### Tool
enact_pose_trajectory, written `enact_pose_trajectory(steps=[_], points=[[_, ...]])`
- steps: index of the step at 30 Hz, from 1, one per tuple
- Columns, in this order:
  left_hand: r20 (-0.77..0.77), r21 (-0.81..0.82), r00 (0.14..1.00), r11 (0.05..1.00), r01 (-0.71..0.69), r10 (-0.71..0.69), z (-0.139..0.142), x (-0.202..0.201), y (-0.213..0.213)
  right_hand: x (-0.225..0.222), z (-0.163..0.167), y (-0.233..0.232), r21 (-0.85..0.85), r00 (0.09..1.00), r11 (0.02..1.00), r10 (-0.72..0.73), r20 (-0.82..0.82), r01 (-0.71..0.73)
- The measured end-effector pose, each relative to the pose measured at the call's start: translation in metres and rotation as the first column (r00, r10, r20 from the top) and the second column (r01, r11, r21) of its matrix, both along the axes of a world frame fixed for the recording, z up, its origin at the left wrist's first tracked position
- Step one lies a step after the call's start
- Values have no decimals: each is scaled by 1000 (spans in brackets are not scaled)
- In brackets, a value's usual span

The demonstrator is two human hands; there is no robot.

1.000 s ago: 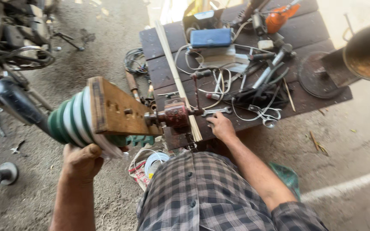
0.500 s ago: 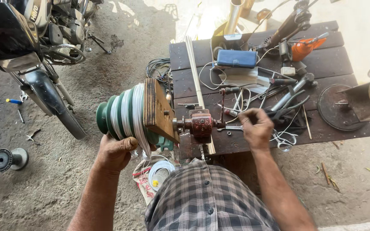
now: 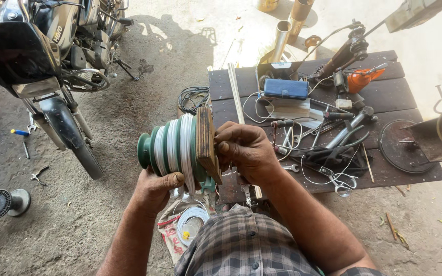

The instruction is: The person winds white cable onto a green spool mounted on a hand-cranked winding machine, turning the crank to reel in the wire. They use scissors to trim the cable, tighten the spool with a wrench, then slip the finished coil of cable off the spool.

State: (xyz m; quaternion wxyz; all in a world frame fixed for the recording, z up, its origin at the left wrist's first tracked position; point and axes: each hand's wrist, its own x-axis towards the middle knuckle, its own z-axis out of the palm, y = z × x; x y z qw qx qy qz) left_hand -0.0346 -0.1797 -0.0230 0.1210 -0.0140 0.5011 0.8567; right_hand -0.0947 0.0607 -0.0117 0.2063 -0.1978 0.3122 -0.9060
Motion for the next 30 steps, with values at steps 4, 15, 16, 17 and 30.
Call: enact_pose_trajectory(steps=[4,15,16,17,30], points=[[26,-1,1000,1000,2,-2,2,0,0,3,-9,-4,-40,994,999,2,110,2],[2,8,1000,1000,20,-20,-4,0,-3,25,4,-9,284,914,878,-319,-251,385],[-14,13,1000,1000,25,-25,-6,0,-5,24,6,-7,284,941,900,-292,-169,330],[-25,19,999,999,33,-33,-8,0,-6,25,7,-1,333,909,860,-294,-296,386],[-113,221,993,973,65,-41,-21,13,-7,64,-173,168,839,755,-143,-376,-537,525]])
